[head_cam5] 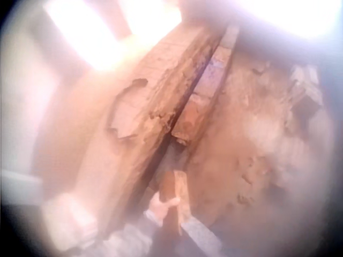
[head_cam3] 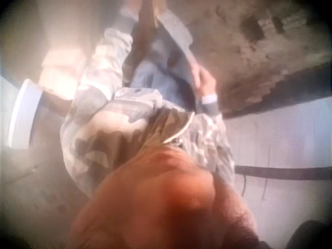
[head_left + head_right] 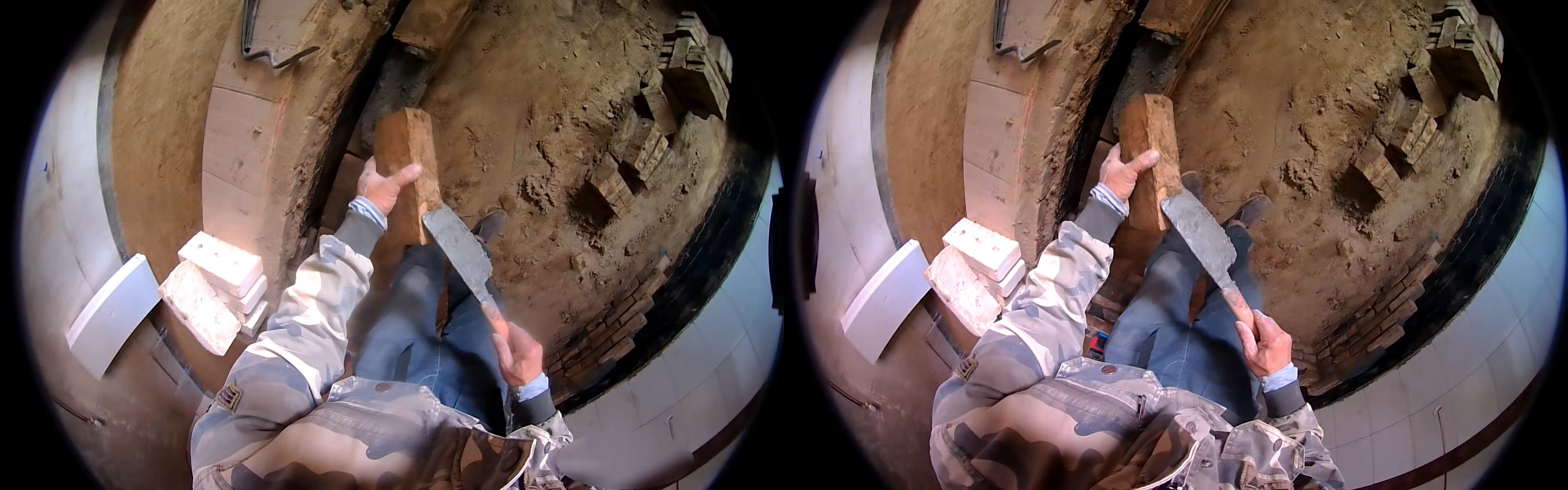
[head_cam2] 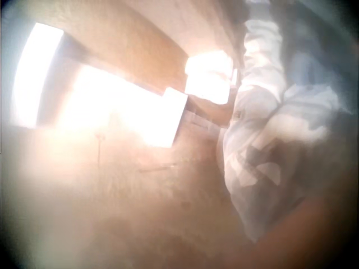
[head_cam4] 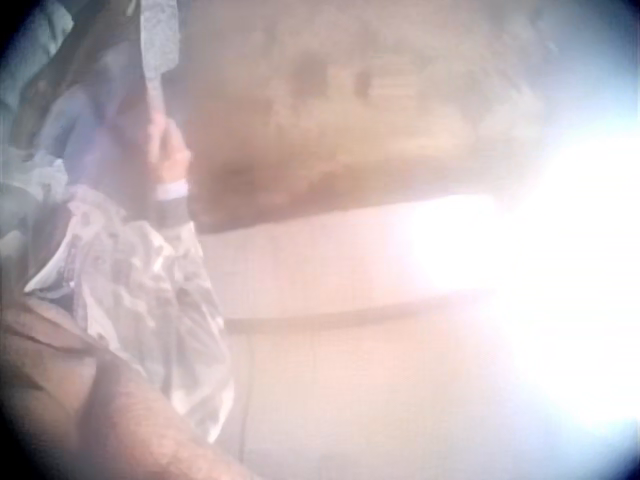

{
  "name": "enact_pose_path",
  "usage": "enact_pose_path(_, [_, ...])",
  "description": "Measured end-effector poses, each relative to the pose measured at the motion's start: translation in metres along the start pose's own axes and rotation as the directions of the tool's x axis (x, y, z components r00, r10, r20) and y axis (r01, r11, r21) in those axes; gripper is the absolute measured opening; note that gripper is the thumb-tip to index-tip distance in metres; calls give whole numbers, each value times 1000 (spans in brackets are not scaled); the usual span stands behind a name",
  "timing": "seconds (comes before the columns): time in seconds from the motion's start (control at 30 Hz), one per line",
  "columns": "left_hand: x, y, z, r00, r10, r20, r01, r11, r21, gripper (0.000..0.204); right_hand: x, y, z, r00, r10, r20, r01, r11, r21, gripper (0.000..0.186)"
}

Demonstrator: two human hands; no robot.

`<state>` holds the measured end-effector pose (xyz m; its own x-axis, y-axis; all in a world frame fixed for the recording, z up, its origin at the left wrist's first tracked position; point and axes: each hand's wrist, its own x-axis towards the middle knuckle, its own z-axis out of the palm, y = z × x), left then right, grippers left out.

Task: The person scoops mortar from a pile and spreads it onto the ground. They then pick up bricks and place them into the mortar to form a curved wall, tapping them into place with a trowel.

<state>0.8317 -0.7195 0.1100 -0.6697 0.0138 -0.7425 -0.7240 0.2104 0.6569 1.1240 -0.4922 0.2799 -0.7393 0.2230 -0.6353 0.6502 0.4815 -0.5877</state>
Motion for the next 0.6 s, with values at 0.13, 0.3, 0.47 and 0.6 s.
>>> enact_pose_path(0.13, [-2,3,11,998,24,60,-33,987,158,94,47,-15,3,998,28,-55,-26,999,46,22])
enact_pose_path(0.3, [13,-31,-1,986,81,147,-121,950,287,94,104,-26,5,989,146,-31,-139,976,166,29])
enact_pose_path(0.47, [18,-12,-5,982,143,127,-191,790,582,124,118,7,35,857,490,158,-485,664,569,43])
enact_pose_path(0.6, [57,20,-9,977,214,21,-147,594,791,134,98,26,56,809,571,138,-529,607,593,45])
